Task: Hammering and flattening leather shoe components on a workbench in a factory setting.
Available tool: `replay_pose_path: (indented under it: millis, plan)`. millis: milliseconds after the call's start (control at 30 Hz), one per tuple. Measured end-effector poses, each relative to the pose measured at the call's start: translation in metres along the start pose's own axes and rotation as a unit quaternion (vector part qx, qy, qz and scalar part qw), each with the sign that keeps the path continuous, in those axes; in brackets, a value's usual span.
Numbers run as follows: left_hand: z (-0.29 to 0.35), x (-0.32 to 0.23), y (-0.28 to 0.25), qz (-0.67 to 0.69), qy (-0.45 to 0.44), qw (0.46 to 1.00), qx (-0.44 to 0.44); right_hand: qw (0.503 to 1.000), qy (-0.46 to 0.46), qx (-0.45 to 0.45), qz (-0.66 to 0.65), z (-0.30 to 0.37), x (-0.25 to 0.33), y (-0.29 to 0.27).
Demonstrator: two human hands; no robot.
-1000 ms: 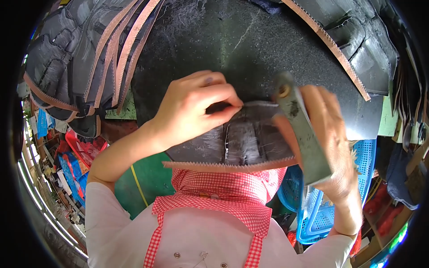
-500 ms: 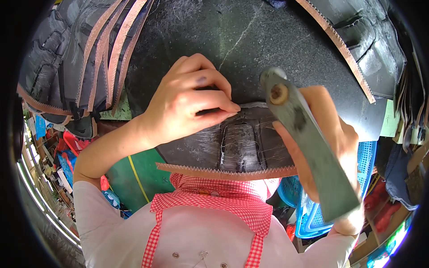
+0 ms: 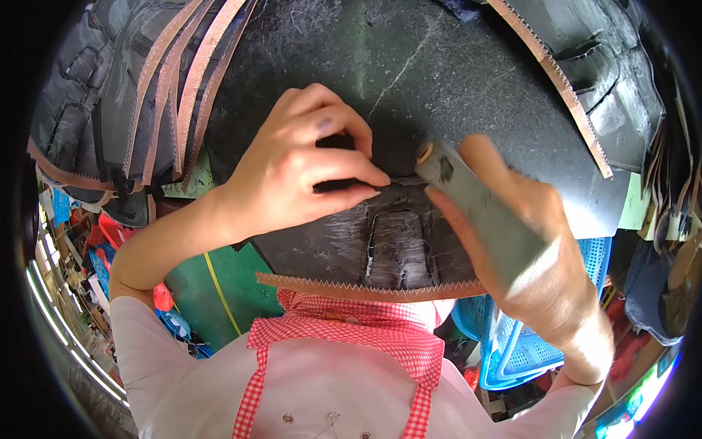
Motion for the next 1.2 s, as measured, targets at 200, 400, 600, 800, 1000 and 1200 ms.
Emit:
replay_pose_path:
  millis: [200,400,600,800,1000,1200]
  plan:
    - [-0.002,-0.003,0.003,-0.026,-0.007,1.000,0.000,0.999,0.018,0.007,-0.036,0.002,0.003,0.008]
    - [0.002,-0.004,0.004,0.021,0.018,1.000,-0.001,0.986,0.055,-0.142,-0.070,0.016,0.007,-0.010]
    - [0.005,-0.022,0.003,-0.084,0.090,0.992,-0.007,0.995,-0.007,-0.059,-0.079,-0.001,0.001,-0.001]
    - [0.008,0.002,-0.006,-0.005,0.010,1.000,-0.011,0.999,-0.029,0.003,-0.025,0.000,0.010,0.016]
    - [0.014,-0.009,-0.009,-0.088,0.049,0.994,-0.051,0.999,0.007,0.029,-0.014,0.002,0.010,0.031]
    - [0.025,-0.015,-0.004,-0.125,0.059,0.989,-0.059,0.998,-0.042,0.012,-0.043,-0.002,0.021,0.025]
Point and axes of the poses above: each hand's wrist, its own z-axis away from the middle knuckle, its own y-axis out of the palm, x = y × z, the point moved 6 cm from there along -z, towards the middle knuckle, and after that the axes turned 12 degrees about -z, right-handed, at the moved point
